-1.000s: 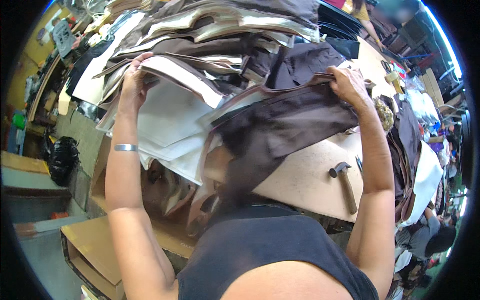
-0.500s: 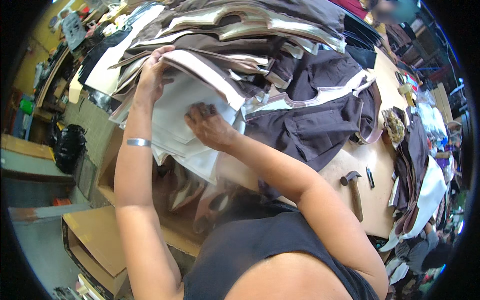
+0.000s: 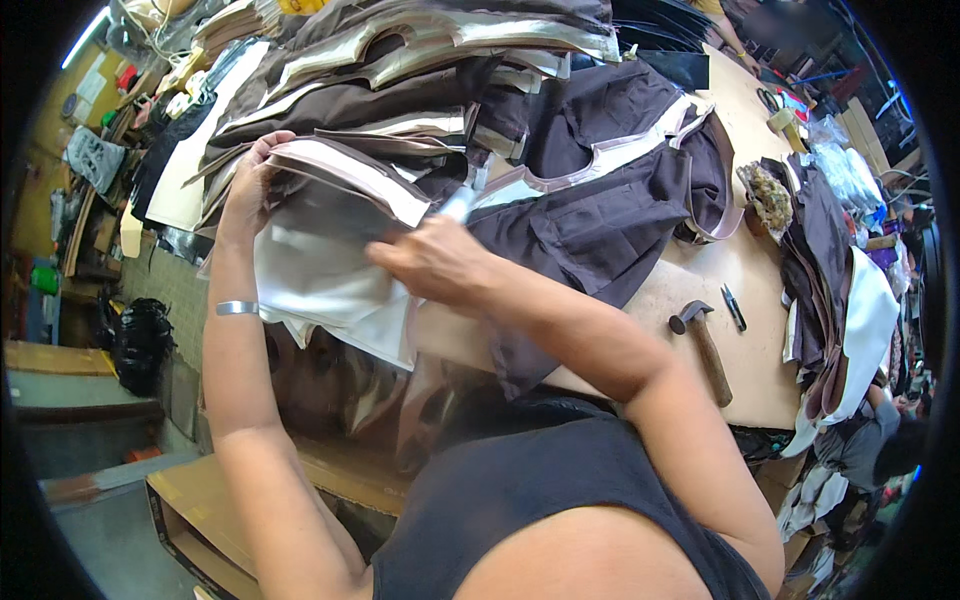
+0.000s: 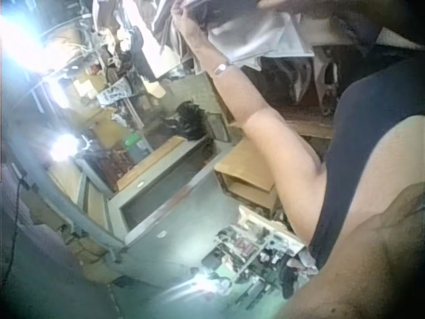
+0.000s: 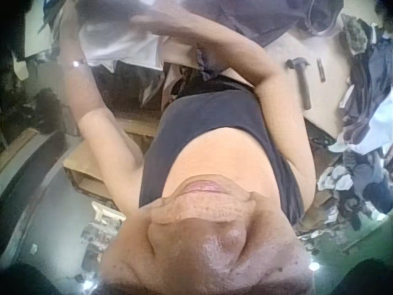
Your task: The person assembles a mask by hand, folding and tucking fabric edges, then using a hammer to secure the seam. The person repeats this process on multiple mask pieces, handling them one at a time and placing finished pieces aside.
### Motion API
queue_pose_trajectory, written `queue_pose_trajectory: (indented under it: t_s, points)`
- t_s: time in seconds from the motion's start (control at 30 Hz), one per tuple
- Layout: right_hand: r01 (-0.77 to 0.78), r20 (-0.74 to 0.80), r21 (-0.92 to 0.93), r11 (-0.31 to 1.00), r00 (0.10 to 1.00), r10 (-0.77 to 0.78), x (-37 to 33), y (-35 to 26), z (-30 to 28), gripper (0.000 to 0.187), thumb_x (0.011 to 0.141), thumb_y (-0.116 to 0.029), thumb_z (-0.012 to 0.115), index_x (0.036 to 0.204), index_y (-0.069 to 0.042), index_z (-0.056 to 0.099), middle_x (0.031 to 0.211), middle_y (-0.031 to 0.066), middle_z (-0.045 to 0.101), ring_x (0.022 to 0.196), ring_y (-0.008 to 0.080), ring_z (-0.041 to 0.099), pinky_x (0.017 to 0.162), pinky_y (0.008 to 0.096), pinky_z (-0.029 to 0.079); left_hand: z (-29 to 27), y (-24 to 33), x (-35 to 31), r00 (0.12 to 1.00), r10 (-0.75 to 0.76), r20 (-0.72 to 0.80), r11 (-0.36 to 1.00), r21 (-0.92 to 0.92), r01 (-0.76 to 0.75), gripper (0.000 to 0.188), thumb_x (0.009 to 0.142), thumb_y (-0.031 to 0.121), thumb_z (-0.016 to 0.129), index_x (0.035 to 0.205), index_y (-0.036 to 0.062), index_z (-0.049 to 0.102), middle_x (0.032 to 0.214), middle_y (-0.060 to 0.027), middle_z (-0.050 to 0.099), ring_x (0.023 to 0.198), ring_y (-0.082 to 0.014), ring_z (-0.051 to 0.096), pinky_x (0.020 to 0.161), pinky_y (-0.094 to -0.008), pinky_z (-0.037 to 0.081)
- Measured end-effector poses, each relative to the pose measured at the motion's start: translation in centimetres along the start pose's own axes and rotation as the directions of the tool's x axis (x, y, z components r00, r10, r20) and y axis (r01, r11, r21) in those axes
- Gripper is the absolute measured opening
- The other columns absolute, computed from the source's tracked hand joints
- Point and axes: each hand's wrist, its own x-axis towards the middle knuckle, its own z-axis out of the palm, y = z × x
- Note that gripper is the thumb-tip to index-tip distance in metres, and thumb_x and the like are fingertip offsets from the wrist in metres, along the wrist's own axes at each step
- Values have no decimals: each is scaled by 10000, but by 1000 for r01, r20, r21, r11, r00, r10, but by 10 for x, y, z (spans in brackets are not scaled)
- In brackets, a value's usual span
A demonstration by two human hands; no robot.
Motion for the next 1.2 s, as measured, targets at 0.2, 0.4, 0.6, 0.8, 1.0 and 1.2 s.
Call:
queue_pose_trajectory:
  t_s: [0.2,0.4,0.6,0.8,1.0,1.2]
  points:
    - [71,-537,23,997,842,-47,-112,12,-29,37,674,-62,501,656,-95,504,717,20,596,690,157,587,794,344,432,-4,-24,-19,993,49,-111,963,269,-17,285,788,214,526,1070,174,504,963,39,541,831,-73,486,696,-275,357]
    - [-18,-716,321,947,650,255,-195,29,-72,84,729,-49,528,647,-66,517,716,56,616,700,176,590,881,422,385,11,-86,-44,918,172,-357,965,-127,-230,337,861,134,397,1193,86,427,1071,-44,495,910,-119,488,755,-273,402]
    - [-72,-874,266,961,403,272,-267,39,-110,148,747,-152,590,706,-38,504,683,97,579,678,213,558,823,443,413,157,-145,-139,935,148,-323,927,-283,-244,414,865,187,433,1228,10,338,1145,-127,435,991,-212,472,849,-333,425]
    - [-7,-679,441,897,651,339,-320,26,-89,227,553,132,507,657,-70,506,718,10,574,736,183,574,898,425,370,295,-110,-167,982,132,-132,940,-299,-167,443,876,325,408,1234,74,333,1062,-108,487,914,-269,501,798,-330,444]
    - [-65,-672,247,967,708,219,-413,30,-94,87,694,-15,509,687,-100,491,775,-1,541,812,168,535,876,411,373,378,-79,-138,948,306,-85,951,73,-300,409,874,287,409,1207,57,353,1056,-113,488,908,-261,501,791,-327,441]
    - [-257,-434,236,937,835,338,-486,48,-73,430,697,-84,559,1110,-130,449,1131,114,443,1072,297,430,900,411,340,463,-61,-125,919,392,50,869,308,-387,375,873,250,409,1181,40,373,1051,-118,488,902,-253,502,785,-325,439]
